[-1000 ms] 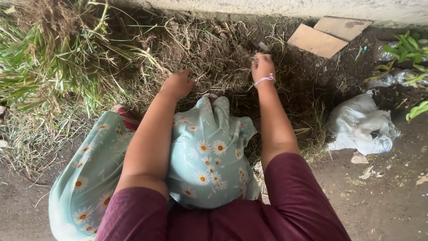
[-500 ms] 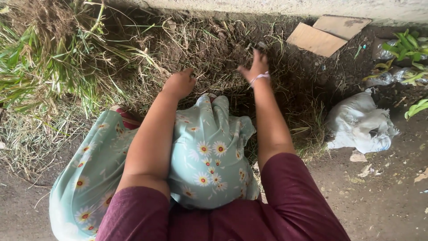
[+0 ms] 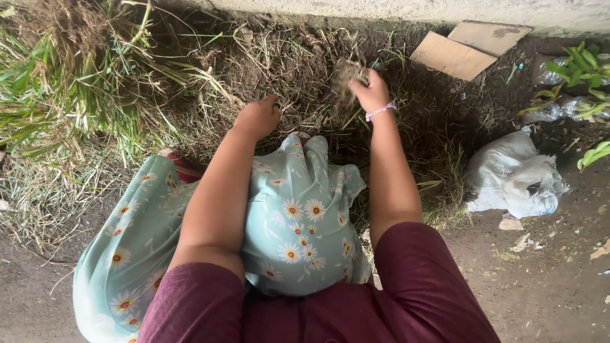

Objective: Pulling out grass and weeds from the ground by hand and collecting them into a pile.

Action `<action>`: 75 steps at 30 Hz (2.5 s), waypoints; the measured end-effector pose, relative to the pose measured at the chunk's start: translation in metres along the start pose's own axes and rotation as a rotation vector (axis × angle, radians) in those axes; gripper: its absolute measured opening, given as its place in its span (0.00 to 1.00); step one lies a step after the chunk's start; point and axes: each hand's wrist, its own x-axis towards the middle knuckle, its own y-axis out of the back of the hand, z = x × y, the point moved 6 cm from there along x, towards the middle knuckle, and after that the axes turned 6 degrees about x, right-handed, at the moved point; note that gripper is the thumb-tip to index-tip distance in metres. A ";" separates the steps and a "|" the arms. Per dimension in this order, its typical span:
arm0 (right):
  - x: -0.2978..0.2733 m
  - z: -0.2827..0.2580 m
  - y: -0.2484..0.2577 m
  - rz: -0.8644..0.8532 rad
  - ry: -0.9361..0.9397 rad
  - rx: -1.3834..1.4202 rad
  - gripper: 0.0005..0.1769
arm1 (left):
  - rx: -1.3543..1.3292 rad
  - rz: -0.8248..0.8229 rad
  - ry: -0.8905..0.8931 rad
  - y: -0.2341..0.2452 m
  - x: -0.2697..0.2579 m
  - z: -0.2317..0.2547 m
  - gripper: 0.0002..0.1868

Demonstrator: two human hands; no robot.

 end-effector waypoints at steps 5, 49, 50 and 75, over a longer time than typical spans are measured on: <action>0.025 0.022 -0.001 0.052 -0.215 0.365 0.33 | -0.034 -0.001 0.002 -0.003 0.005 -0.003 0.27; -0.009 -0.009 0.045 -0.020 -0.084 0.327 0.24 | -0.030 0.016 -0.036 -0.029 0.035 -0.005 0.26; -0.007 -0.007 0.047 0.006 -0.093 0.464 0.22 | -0.023 0.010 -0.034 -0.027 0.031 -0.003 0.26; -0.034 0.128 -0.041 0.268 -0.197 -0.260 0.31 | -0.010 -0.037 -0.053 -0.022 0.022 0.012 0.27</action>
